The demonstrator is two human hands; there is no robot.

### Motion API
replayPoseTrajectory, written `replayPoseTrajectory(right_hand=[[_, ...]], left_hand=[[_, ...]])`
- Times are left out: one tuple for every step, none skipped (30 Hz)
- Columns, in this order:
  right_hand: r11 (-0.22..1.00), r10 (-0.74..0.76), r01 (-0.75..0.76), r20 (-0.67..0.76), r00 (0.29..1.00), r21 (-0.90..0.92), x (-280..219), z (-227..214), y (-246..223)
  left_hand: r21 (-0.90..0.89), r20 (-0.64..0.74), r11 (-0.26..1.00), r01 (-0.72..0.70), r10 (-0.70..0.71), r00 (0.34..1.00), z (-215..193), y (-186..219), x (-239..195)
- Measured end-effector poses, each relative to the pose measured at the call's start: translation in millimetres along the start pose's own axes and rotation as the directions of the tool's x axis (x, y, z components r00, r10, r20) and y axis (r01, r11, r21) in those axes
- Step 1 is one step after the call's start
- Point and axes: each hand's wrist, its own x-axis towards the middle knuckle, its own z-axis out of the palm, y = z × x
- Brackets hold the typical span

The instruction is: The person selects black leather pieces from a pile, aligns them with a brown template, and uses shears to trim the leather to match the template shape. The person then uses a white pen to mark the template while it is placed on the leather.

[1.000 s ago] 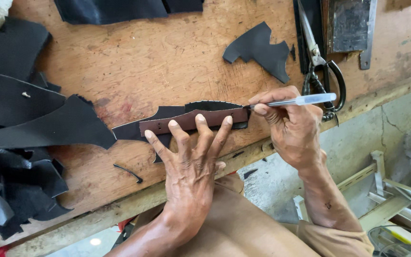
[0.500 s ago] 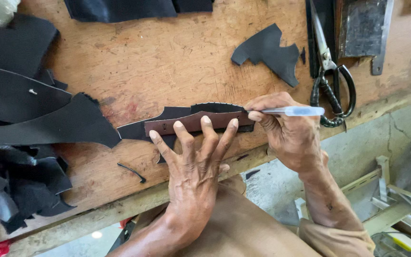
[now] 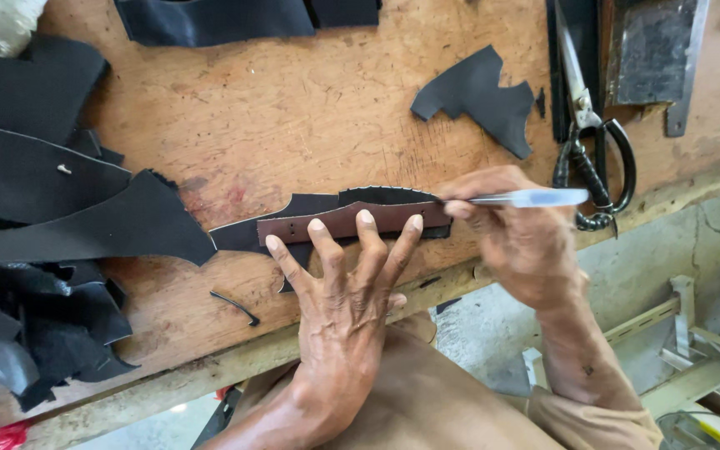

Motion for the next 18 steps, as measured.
replayPoseTrajectory(right_hand=[[0.999, -0.045, 0.045, 0.021, 0.999, 0.029, 2, 6, 0], [0.994, -0.091, 0.089, 0.038, 0.995, 0.056, 4, 9, 1], [0.995, -0.096, 0.095, 0.051, 0.994, 0.017, 4, 9, 0], [0.994, -0.105, 0.107, 0.066, 0.992, -0.024, 4, 7, -1], [0.991, -0.113, 0.118, 0.08, 0.99, -0.066, 5, 6, -1], [0.998, -0.046, 0.049, 0.073, 0.996, -0.04, 6, 3, -1], [1.0, 0.021, -0.02, 0.068, 0.997, -0.014, 6, 0, -1], [0.995, 0.099, -0.1, 0.07, 0.993, 0.014, 4, -1, -1], [0.993, 0.091, -0.096, 0.071, 0.993, 0.069, 3, 0, 0], [0.988, 0.08, -0.087, 0.064, 0.995, 0.124, 3, 2, 0], [0.981, 0.07, -0.079, 0.056, 0.996, 0.178, 4, 4, 0], [0.987, 0.01, -0.02, 0.064, 0.998, 0.157, 7, 9, 0], [0.99, -0.048, 0.038, 0.074, 0.996, 0.137, 10, 15, 0], [0.989, -0.106, 0.096, 0.086, 0.991, 0.115, 13, 21, 0], [0.992, -0.098, 0.089, 0.106, 0.99, 0.084, 15, 24, -1], [0.995, -0.088, 0.081, 0.127, 0.988, 0.054, 16, 25, -2], [0.997, -0.077, 0.074, 0.149, 0.986, 0.023, 16, 24, -3], [0.997, -0.065, 0.058, 0.149, 0.987, 0.055, 16, 22, -3]], left_hand=[[-0.003, -0.002, 1.0, 0.0, 0.0, 1.0, 1, 0, -1], [-0.006, -0.006, 1.0, -0.001, 0.001, 1.0, 1, 1, 0], [-0.01, -0.006, 1.0, -0.002, 0.002, 1.0, 1, 1, 0], [-0.015, -0.011, 1.0, -0.001, 0.001, 1.0, 0, 1, 1], [-0.02, -0.016, 1.0, 0.0, -0.001, 1.0, 0, 0, 1], [-0.015, -0.025, 1.0, 0.003, -0.003, 1.0, 0, 0, 2], [-0.01, -0.034, 1.0, 0.006, -0.006, 0.999, 1, -1, 3], [-0.008, -0.032, 1.0, 0.006, -0.006, 0.999, 2, 0, 1], [-0.008, -0.018, 1.0, 0.006, -0.006, 1.0, 2, 0, -1], [-0.004, -0.011, 1.0, 0.002, -0.002, 1.0, 3, -1, -1], [0.0, -0.004, 1.0, -0.002, 0.002, 1.0, 4, -1, -1], [0.003, -0.011, 1.0, -0.001, 0.001, 1.0, 4, -1, -1], [0.007, -0.017, 1.0, 0.0, 0.0, 1.0, 4, -2, 1], [0.008, -0.025, 1.0, 0.0, 0.0, 1.0, 4, -1, 1], [0.008, -0.026, 1.0, 0.001, -0.001, 1.0, 4, -2, 2], [0.006, -0.025, 1.0, 0.002, -0.002, 1.0, 4, -1, 2], [0.005, -0.024, 1.0, 0.003, -0.003, 1.0, 4, -2, 2], [0.0, -0.03, 1.0, 0.003, -0.003, 1.0, 4, -2, 1]])
